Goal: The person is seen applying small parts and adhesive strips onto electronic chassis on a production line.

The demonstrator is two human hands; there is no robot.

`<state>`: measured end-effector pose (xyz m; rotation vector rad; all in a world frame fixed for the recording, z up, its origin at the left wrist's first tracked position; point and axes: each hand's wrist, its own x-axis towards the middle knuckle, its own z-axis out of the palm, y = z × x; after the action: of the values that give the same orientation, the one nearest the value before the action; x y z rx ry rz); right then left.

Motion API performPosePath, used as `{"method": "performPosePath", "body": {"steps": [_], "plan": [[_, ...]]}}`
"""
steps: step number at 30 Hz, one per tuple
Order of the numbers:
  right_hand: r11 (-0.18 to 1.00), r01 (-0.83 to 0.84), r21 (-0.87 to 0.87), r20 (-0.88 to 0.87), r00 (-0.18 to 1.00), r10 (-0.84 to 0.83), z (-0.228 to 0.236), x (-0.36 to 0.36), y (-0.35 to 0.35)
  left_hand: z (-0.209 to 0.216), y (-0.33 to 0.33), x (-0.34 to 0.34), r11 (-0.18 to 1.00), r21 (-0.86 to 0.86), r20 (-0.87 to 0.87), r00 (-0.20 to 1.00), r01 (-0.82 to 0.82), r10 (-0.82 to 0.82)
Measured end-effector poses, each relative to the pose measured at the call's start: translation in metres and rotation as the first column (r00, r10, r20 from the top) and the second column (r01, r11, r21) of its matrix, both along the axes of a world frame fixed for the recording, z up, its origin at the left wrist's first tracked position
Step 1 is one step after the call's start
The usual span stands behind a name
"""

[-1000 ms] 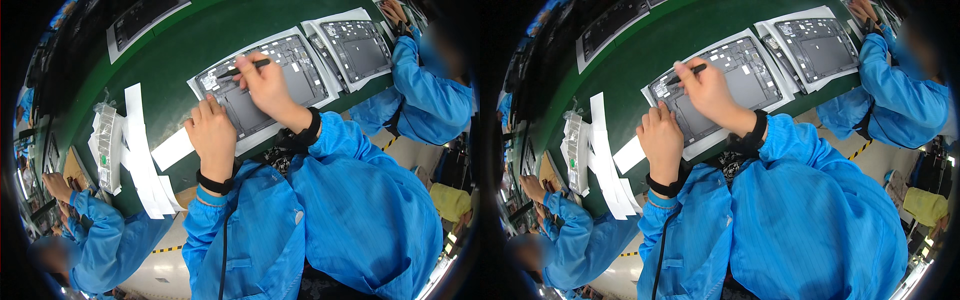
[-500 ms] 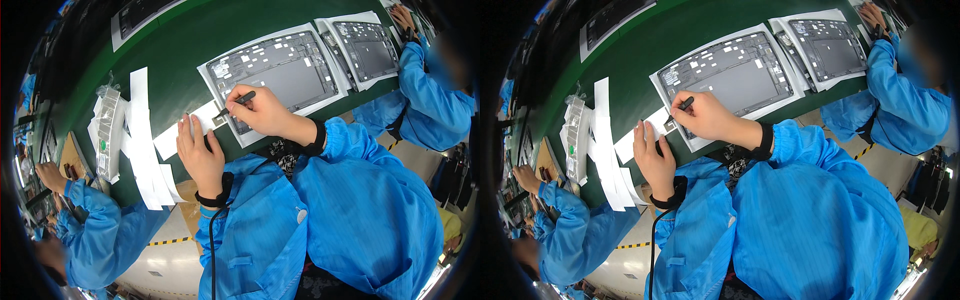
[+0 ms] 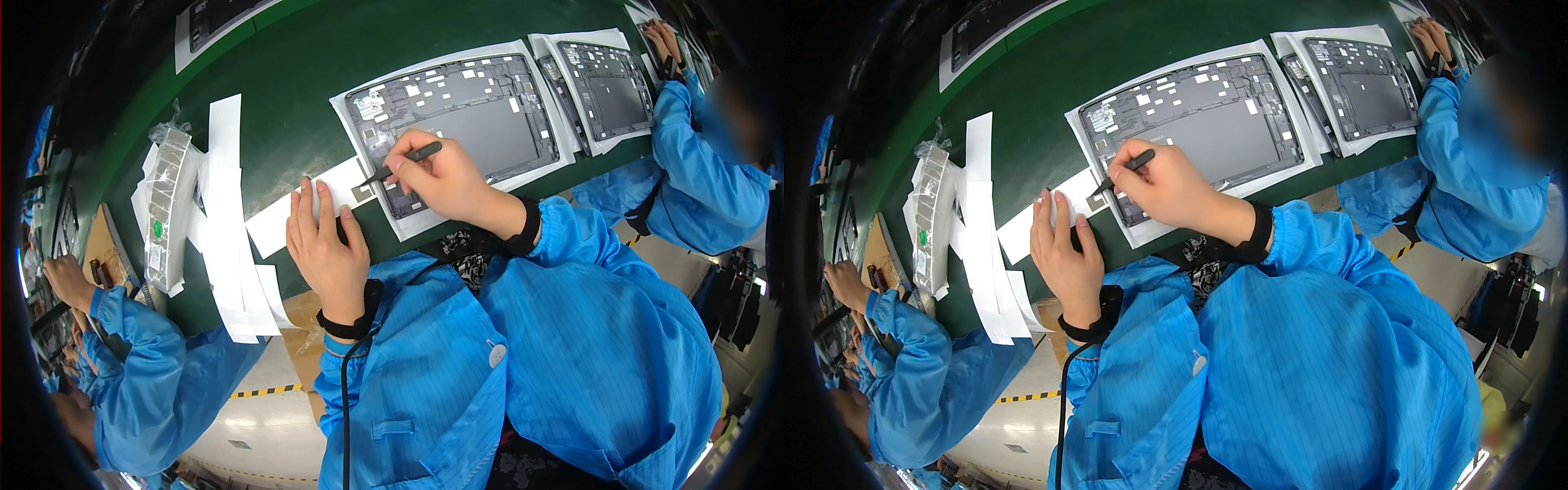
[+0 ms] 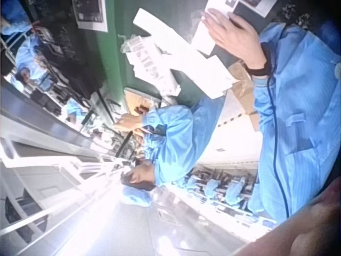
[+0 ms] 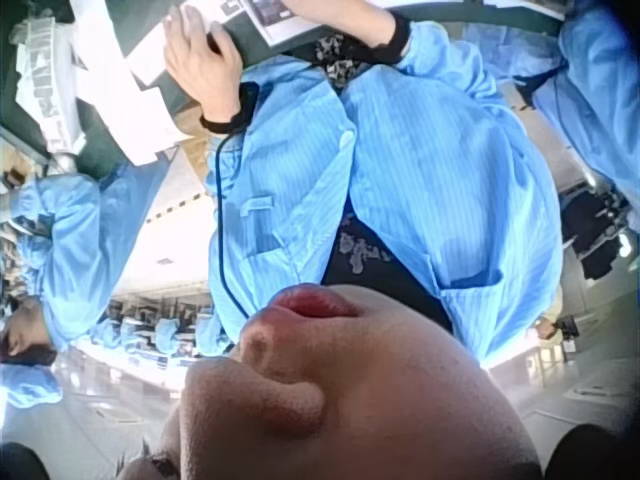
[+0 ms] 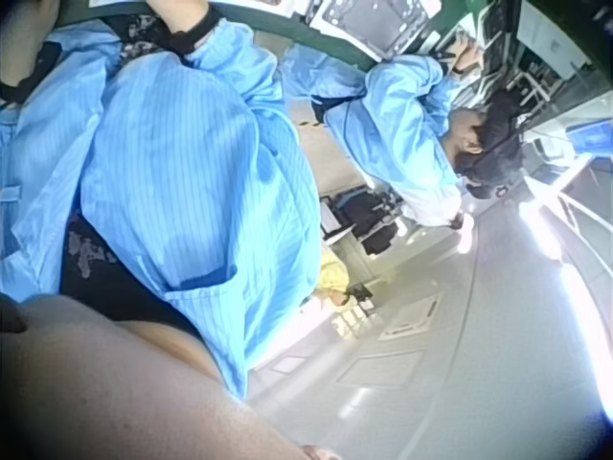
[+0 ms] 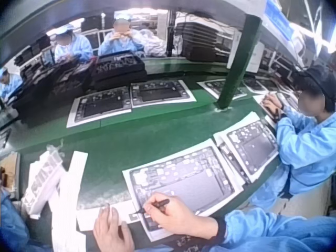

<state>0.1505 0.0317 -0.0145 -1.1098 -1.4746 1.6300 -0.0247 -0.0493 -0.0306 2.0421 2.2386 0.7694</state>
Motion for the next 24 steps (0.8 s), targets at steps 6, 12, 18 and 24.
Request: {"method": "performPosePath", "body": {"steps": [6,12,18,24], "plan": [[0.995,-0.018,0.1,0.048,0.999,0.013,-0.001,-0.008,-0.005,0.0,0.0,0.001,1.0,0.006,-0.004,1.0,0.001,-0.001],[0.971,0.211,-0.112,-0.113,0.968,-0.223,0.028,0.014,-0.012,0.001,0.001,0.0,1.0,0.005,0.005,1.0,-0.009,0.009],[0.98,0.172,-0.097,-0.094,0.979,-0.181,-0.001,0.023,-0.022,0.002,0.002,0.003,1.0,0.016,0.051,0.999,-0.016,0.015],[0.982,0.186,-0.04,-0.055,0.981,-0.188,-0.003,0.023,-0.023,0.001,-0.001,0.003,1.0,0.002,0.064,0.998,-0.024,0.024]]}}
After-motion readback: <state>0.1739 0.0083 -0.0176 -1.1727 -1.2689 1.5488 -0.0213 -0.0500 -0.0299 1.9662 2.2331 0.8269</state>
